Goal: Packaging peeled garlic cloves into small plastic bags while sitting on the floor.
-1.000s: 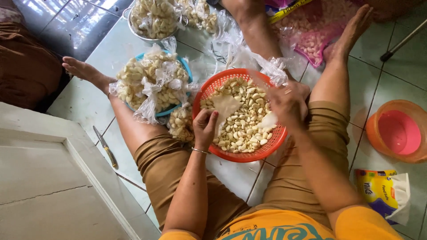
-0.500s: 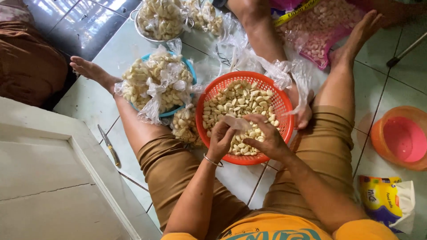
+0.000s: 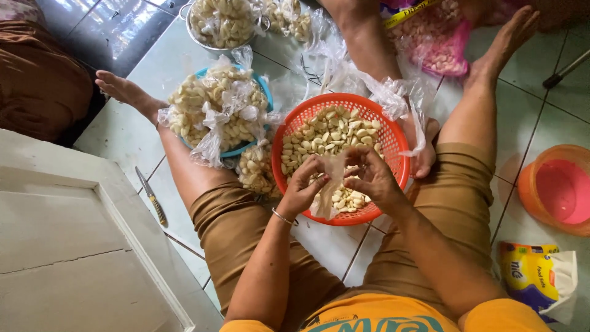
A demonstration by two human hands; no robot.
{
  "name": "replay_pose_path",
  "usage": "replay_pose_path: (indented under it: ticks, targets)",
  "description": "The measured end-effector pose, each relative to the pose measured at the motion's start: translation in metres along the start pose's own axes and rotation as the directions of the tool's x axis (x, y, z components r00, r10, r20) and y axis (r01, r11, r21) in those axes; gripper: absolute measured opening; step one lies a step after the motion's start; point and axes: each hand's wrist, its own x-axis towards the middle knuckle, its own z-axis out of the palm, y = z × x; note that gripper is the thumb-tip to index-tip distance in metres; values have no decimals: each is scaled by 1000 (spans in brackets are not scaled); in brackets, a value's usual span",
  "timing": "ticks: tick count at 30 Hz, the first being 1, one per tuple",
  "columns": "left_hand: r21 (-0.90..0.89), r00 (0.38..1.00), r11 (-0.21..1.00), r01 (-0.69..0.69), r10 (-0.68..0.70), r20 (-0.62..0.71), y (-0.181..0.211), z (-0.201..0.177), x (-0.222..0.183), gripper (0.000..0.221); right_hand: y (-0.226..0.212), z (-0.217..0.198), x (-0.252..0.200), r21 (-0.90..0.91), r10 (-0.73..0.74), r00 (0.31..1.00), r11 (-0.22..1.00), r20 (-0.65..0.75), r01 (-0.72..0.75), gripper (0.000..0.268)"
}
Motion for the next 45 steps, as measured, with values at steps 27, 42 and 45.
replay_pose_path:
  ticks: [27,42,45]
  targets:
    - [-295,791,821,490,-560,-246,-64,-12,-10,14,3,-139,30,200,113,643,978,-757,64,23]
    - [-419,812,865,275,-443,-381,-51,-24,-8,15,-16,-89,17,-314,-322,740,937,-591,157,36]
    - [-360,830,890,280,-413,-376,-29,1,-3,23,39,-88,4,-291,-295,926,931,-237,222,33]
